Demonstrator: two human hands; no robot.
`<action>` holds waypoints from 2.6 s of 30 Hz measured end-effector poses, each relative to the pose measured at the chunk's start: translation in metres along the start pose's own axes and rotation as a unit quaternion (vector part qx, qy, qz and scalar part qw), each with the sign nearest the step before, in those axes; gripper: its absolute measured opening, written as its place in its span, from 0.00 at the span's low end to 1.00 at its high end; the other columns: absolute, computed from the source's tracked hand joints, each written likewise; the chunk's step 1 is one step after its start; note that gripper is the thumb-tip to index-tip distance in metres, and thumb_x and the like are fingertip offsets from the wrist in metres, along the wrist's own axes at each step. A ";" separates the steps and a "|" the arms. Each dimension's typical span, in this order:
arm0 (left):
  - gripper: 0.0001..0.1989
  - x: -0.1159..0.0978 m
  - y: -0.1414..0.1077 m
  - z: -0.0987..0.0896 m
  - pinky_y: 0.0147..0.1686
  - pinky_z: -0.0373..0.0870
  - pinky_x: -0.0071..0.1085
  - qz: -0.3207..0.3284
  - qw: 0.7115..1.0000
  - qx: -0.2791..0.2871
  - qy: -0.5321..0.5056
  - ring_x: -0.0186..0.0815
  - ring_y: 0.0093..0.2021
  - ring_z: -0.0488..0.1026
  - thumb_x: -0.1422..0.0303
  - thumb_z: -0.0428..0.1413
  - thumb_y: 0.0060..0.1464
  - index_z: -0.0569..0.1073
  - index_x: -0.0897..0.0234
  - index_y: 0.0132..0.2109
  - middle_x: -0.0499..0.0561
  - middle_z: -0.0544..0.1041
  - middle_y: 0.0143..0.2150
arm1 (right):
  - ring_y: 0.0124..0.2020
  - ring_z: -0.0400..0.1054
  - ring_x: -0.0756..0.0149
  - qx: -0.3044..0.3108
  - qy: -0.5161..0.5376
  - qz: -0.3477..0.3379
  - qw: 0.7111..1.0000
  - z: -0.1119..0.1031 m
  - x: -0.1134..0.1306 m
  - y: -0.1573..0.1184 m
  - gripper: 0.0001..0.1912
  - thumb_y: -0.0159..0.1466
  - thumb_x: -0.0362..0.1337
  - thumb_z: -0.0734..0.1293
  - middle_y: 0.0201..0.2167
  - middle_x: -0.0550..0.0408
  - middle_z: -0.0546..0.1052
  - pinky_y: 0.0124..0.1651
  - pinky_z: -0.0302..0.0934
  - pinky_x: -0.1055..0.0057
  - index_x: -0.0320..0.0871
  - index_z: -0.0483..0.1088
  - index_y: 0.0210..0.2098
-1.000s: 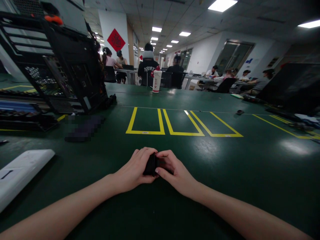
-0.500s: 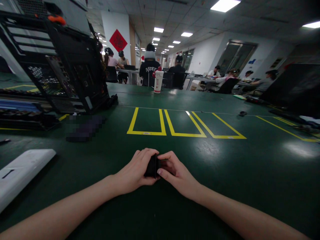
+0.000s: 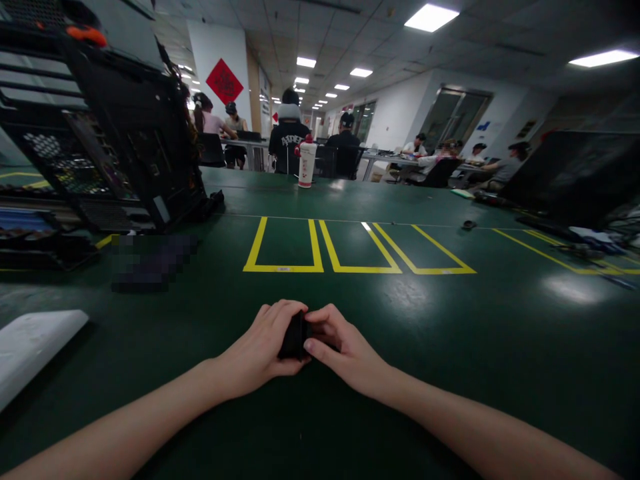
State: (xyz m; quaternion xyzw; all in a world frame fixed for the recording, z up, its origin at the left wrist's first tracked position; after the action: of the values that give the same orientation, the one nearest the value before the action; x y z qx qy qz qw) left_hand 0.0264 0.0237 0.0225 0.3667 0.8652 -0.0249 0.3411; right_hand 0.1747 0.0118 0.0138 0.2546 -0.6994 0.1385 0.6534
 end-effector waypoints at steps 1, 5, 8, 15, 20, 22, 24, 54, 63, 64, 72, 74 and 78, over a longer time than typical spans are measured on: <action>0.30 0.001 0.000 0.001 0.41 0.66 0.41 -0.003 1.000 -0.014 0.001 0.44 0.44 0.64 0.72 0.59 0.49 0.54 0.55 0.55 0.53 0.64 0.51 | 0.47 0.67 0.65 -0.006 -0.005 0.002 1.000 -0.001 -0.001 0.000 0.12 0.62 0.32 0.64 0.43 0.55 0.69 0.50 0.64 0.62 0.46 0.59 0.44; 0.29 0.005 0.000 0.005 0.40 0.66 0.41 -0.007 1.000 -0.027 -0.003 0.44 0.43 0.64 0.74 0.58 0.47 0.55 0.55 0.54 0.53 0.64 0.50 | 0.50 0.65 0.63 -0.020 -0.041 0.008 0.999 -0.002 -0.001 -0.001 0.17 0.60 0.30 0.65 0.46 0.53 0.67 0.53 0.62 0.60 0.46 0.58 0.47; 0.29 0.006 0.001 0.006 0.40 0.65 0.41 -0.007 1.000 -0.027 -0.001 0.44 0.44 0.64 0.73 0.57 0.48 0.55 0.54 0.54 0.52 0.64 0.50 | 0.52 0.64 0.62 -0.019 -0.063 0.006 0.998 -0.003 0.000 0.000 0.20 0.60 0.30 0.65 0.48 0.51 0.66 0.54 0.61 0.59 0.45 0.57 0.49; 0.29 0.006 0.000 0.004 0.40 0.66 0.40 -0.017 1.000 -0.008 0.006 0.45 0.44 0.65 0.73 0.57 0.48 0.55 0.55 0.55 0.54 0.63 0.51 | 0.48 0.65 0.64 -0.014 -0.058 -0.041 0.997 -0.003 -0.001 -0.002 0.17 0.57 0.29 0.67 0.46 0.53 0.64 0.52 0.64 0.62 0.45 0.61 0.44; 0.28 0.005 0.001 0.004 0.39 0.66 0.39 -0.004 1.000 -0.025 0.008 0.43 0.43 0.66 0.73 0.58 0.48 0.56 0.56 0.54 0.53 0.65 0.49 | 0.48 0.66 0.64 -0.020 -0.051 -0.017 0.998 -0.002 -0.003 -0.001 0.14 0.60 0.30 0.65 0.44 0.55 0.66 0.52 0.64 0.62 0.47 0.60 0.44; 0.30 0.004 0.002 0.004 0.40 0.66 0.39 0.002 1.000 -0.026 0.010 0.43 0.44 0.65 0.74 0.59 0.47 0.55 0.55 0.55 0.53 0.65 0.49 | 0.51 0.64 0.64 -0.019 -0.053 -0.008 0.998 -0.002 -0.002 -0.001 0.18 0.60 0.29 0.65 0.47 0.53 0.66 0.53 0.62 0.61 0.47 0.58 0.48; 0.31 0.005 0.001 0.005 0.40 0.66 0.40 -0.003 1.000 -0.023 0.010 0.43 0.44 0.65 0.74 0.59 0.47 0.55 0.55 0.55 0.53 0.64 0.50 | 0.52 0.63 0.63 -0.018 -0.064 -0.008 0.998 -0.003 -0.001 -0.001 0.20 0.60 0.29 0.65 0.48 0.53 0.65 0.55 0.61 0.60 0.47 0.57 0.49; 0.31 0.005 0.002 0.004 0.42 0.65 0.41 0.008 0.999 -0.040 0.033 0.44 0.44 0.65 0.72 0.61 0.47 0.54 0.57 0.54 0.53 0.65 0.49 | 0.51 0.62 0.63 -0.124 -0.147 -0.036 0.981 -0.012 0.001 -0.006 0.15 0.57 0.28 0.65 0.47 0.54 0.64 0.56 0.60 0.58 0.46 0.61 0.42; 0.29 0.003 0.000 0.002 0.40 0.66 0.39 0.013 0.999 -0.043 0.030 0.43 0.44 0.66 0.71 0.60 0.47 0.55 0.57 0.54 0.53 0.65 0.49 | 0.49 0.66 0.63 -0.064 0.049 0.043 0.996 -0.004 -0.002 0.003 0.15 0.57 0.32 0.68 0.45 0.54 0.69 0.49 0.66 0.62 0.45 0.62 0.43; 0.29 0.001 0.000 0.001 0.40 0.66 0.39 0.016 0.999 -0.041 0.032 0.43 0.44 0.66 0.71 0.60 0.48 0.56 0.57 0.54 0.53 0.65 0.49 | 0.49 0.67 0.63 -0.063 0.060 0.047 0.995 -0.003 -0.001 0.004 0.15 0.57 0.32 0.68 0.44 0.55 0.69 0.48 0.66 0.63 0.45 0.63 0.42; 0.31 -0.001 0.000 0.002 0.43 0.65 0.42 0.027 0.997 -0.035 0.058 0.44 0.47 0.64 0.70 0.61 0.48 0.54 0.59 0.55 0.55 0.63 0.52 | 0.47 0.68 0.64 -0.093 0.020 0.082 0.992 -0.006 0.001 0.008 0.15 0.57 0.32 0.68 0.42 0.55 0.72 0.53 0.61 0.60 0.43 0.65 0.43; 0.30 -0.003 -0.001 0.002 0.44 0.65 0.42 0.033 0.997 -0.025 0.067 0.44 0.47 0.64 0.69 0.60 0.50 0.53 0.60 0.56 0.56 0.63 0.52 | 0.46 0.68 0.63 -0.088 0.032 0.099 0.991 -0.005 0.000 0.009 0.15 0.57 0.33 0.68 0.42 0.54 0.73 0.52 0.62 0.60 0.42 0.66 0.43; 0.31 -0.007 -0.002 0.001 0.45 0.65 0.43 0.044 0.996 -0.017 0.072 0.45 0.49 0.63 0.69 0.59 0.51 0.51 0.58 0.57 0.57 0.61 0.54 | 0.43 0.69 0.63 -0.074 0.037 0.114 0.990 -0.002 -0.002 0.008 0.11 0.57 0.35 0.68 0.39 0.54 0.74 0.48 0.64 0.61 0.41 0.68 0.40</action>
State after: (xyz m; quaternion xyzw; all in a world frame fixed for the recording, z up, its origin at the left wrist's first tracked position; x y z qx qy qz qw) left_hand 0.0291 0.0182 0.0259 0.3995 0.8708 0.0310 0.2848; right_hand 0.1719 0.0193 0.0128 0.1192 -0.7077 0.1696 0.6755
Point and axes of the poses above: each hand's wrist, its own y-axis towards the middle knuckle, its own z-axis out of the palm, x = y × z, the point moved 4 cm from there along y, towards the middle knuckle
